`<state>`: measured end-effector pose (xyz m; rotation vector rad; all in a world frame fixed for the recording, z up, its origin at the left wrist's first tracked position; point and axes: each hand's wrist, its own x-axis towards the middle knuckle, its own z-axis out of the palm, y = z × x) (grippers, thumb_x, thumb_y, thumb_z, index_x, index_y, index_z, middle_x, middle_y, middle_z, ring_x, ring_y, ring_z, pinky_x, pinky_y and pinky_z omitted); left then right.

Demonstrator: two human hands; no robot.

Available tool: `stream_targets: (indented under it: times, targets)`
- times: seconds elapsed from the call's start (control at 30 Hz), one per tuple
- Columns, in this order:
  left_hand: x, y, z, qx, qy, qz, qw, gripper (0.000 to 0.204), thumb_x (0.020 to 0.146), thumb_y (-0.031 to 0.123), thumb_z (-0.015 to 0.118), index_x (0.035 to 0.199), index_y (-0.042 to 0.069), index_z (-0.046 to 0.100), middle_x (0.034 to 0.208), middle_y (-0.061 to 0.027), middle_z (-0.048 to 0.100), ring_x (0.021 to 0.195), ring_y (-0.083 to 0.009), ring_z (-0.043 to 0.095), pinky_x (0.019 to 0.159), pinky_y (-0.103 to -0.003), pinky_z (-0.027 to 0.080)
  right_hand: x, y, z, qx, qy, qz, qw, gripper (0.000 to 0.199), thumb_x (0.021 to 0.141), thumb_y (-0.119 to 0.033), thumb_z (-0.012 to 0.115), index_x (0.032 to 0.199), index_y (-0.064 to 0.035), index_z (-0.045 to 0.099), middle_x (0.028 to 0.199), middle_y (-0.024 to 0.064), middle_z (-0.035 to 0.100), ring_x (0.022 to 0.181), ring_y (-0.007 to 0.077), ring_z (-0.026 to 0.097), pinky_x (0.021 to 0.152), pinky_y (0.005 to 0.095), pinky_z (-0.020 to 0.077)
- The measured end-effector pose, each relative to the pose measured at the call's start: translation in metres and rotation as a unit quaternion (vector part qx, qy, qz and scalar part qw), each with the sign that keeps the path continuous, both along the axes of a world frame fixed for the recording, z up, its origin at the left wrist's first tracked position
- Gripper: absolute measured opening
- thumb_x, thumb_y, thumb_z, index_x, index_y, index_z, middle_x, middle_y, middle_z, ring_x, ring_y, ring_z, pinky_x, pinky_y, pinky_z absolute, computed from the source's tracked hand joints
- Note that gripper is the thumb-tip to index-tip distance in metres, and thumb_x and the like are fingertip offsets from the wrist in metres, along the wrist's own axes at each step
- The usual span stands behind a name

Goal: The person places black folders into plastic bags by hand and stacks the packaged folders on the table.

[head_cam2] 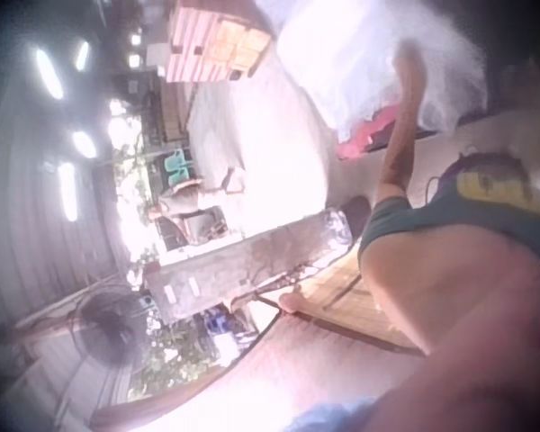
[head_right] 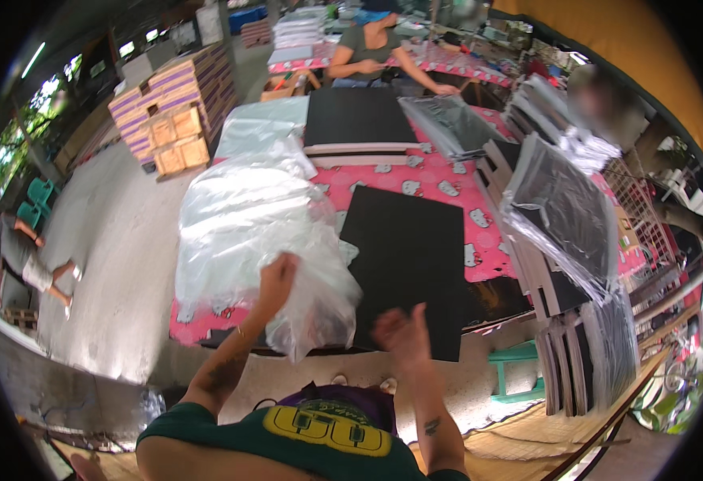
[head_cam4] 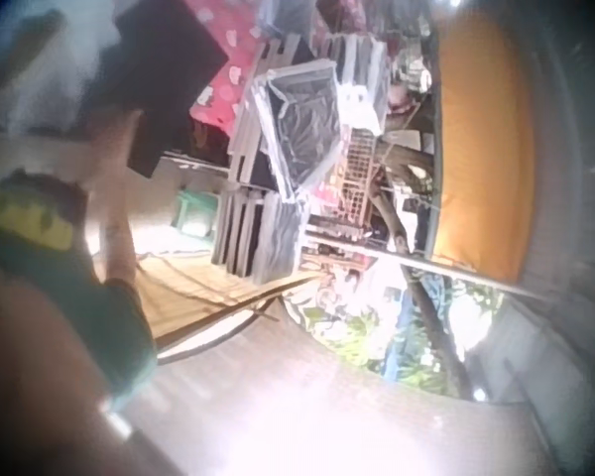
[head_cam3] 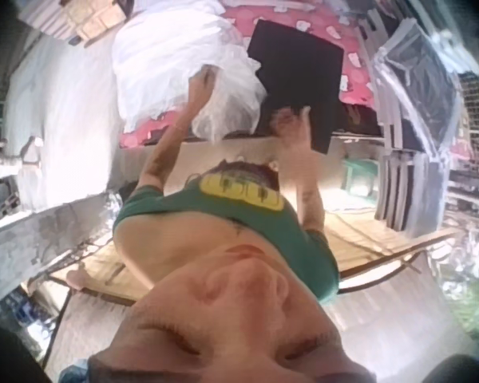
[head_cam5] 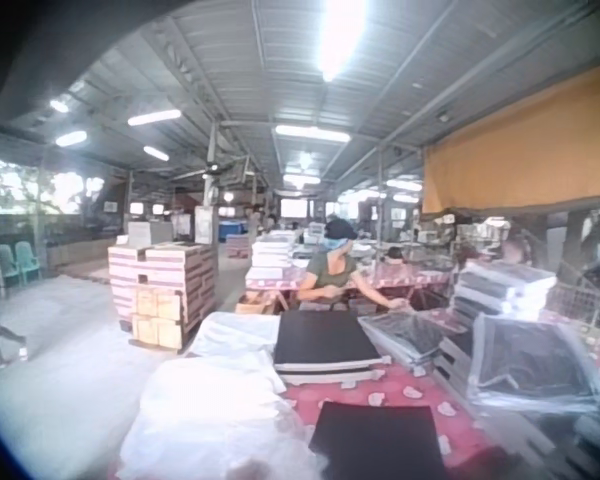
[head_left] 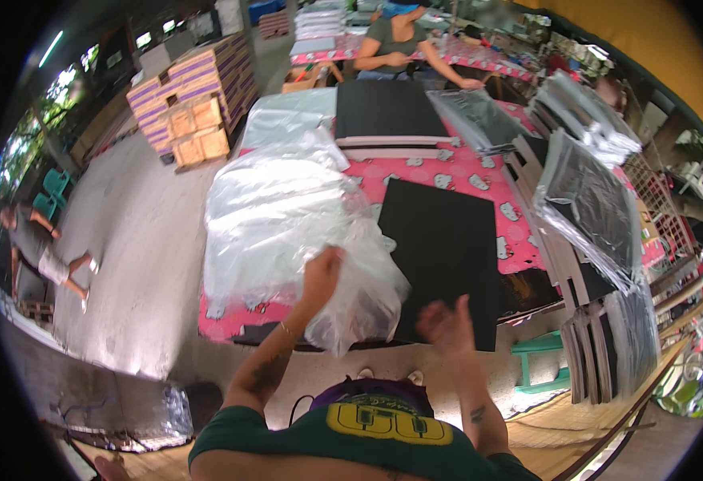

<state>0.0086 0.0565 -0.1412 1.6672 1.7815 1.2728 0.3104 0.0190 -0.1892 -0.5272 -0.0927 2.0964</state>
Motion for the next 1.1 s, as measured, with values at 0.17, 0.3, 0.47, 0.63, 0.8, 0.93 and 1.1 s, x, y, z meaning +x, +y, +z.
stream_targets:
  times: [0.17,0.3,0.47,0.63,0.8,0.93,1.1]
  targets:
    - [0.054,-0.018,0.000,0.111,0.097,-0.118,0.982,0.014,0.086,0.018,0.064,0.091,0.006,0.060,0.083,-0.0146,0.065,0.071,-0.0360,0.062,0.060,-0.043,0.048,-0.047,0.002,0.015,0.140,-0.097,-0.020,0.985,0.047,0.091,-0.031,0.062,0.126,-0.0024,0.051,0.106,0.0126,0.065,0.115,0.0217,0.054,0.091,0.0332,0.0455]
    - [0.040,-0.007,-0.026,0.144,0.081,-0.029,0.986,0.008,0.088,0.012,0.057,0.091,0.005,0.060,0.079,-0.0182,0.063,0.071,-0.0393,0.061,0.058,-0.045,0.047,0.001,0.017,-0.005,0.258,-0.389,-0.092,0.879,0.023,0.090,-0.021,0.064,0.109,-0.0070,0.061,0.096,0.0022,0.065,0.090,0.0120,0.059,0.078,0.0262,0.0456]
    - [-0.139,0.042,-0.091,0.250,0.229,0.263,0.903,0.023,0.095,0.018,0.048,0.084,0.000,0.058,0.069,-0.0168,0.059,0.052,-0.0315,0.053,0.048,-0.040,0.040,0.083,0.022,-0.012,0.107,-0.332,-0.347,0.871,0.010,0.090,-0.021,0.065,0.092,-0.0127,0.061,0.081,-0.0036,0.057,0.076,0.0068,0.054,0.065,0.0226,0.0437]
    - [-0.209,0.066,0.037,0.342,-0.047,0.422,0.838,0.025,0.098,0.021,0.044,0.094,-0.002,0.054,0.088,-0.0150,0.056,0.075,-0.0264,0.054,0.069,-0.037,0.045,0.190,-0.008,0.066,0.169,-0.344,-0.403,0.831,0.031,0.093,-0.032,0.056,0.100,-0.0026,0.058,0.098,0.0095,0.063,0.086,0.0226,0.063,0.073,0.0425,0.0533]
    - [-0.115,0.055,0.027,-0.154,0.415,0.064,0.894,0.036,0.092,0.029,0.052,0.111,0.000,0.059,0.116,-0.0229,0.058,0.111,-0.0363,0.053,0.093,-0.044,0.042,0.088,0.003,0.063,0.125,-0.423,-0.307,0.843,0.019,0.090,-0.023,0.064,0.099,-0.0062,0.065,0.086,-0.0010,0.064,0.079,0.0061,0.057,0.068,0.0232,0.0463]
    - [0.051,0.021,0.041,0.013,-0.110,-0.192,0.975,0.036,0.089,0.027,0.064,0.114,0.000,0.061,0.092,-0.0137,0.068,0.086,-0.0181,0.063,0.078,-0.031,0.049,-0.006,-0.007,0.084,0.202,-0.278,-0.181,0.922,0.009,0.091,-0.014,0.063,0.091,-0.0057,0.062,0.081,-0.0020,0.061,0.072,0.0041,0.055,0.064,0.0198,0.0442]
    - [0.116,-0.022,0.048,0.034,-0.109,-0.164,0.980,0.026,0.093,0.022,0.059,0.083,-0.002,0.061,0.066,-0.0087,0.062,0.063,-0.0142,0.060,0.059,-0.030,0.048,-0.021,-0.013,0.077,0.234,-0.159,-0.184,0.941,0.007,0.088,-0.005,0.063,0.095,-0.0060,0.060,0.094,0.0039,0.062,0.081,0.0117,0.062,0.076,0.0235,0.0491]
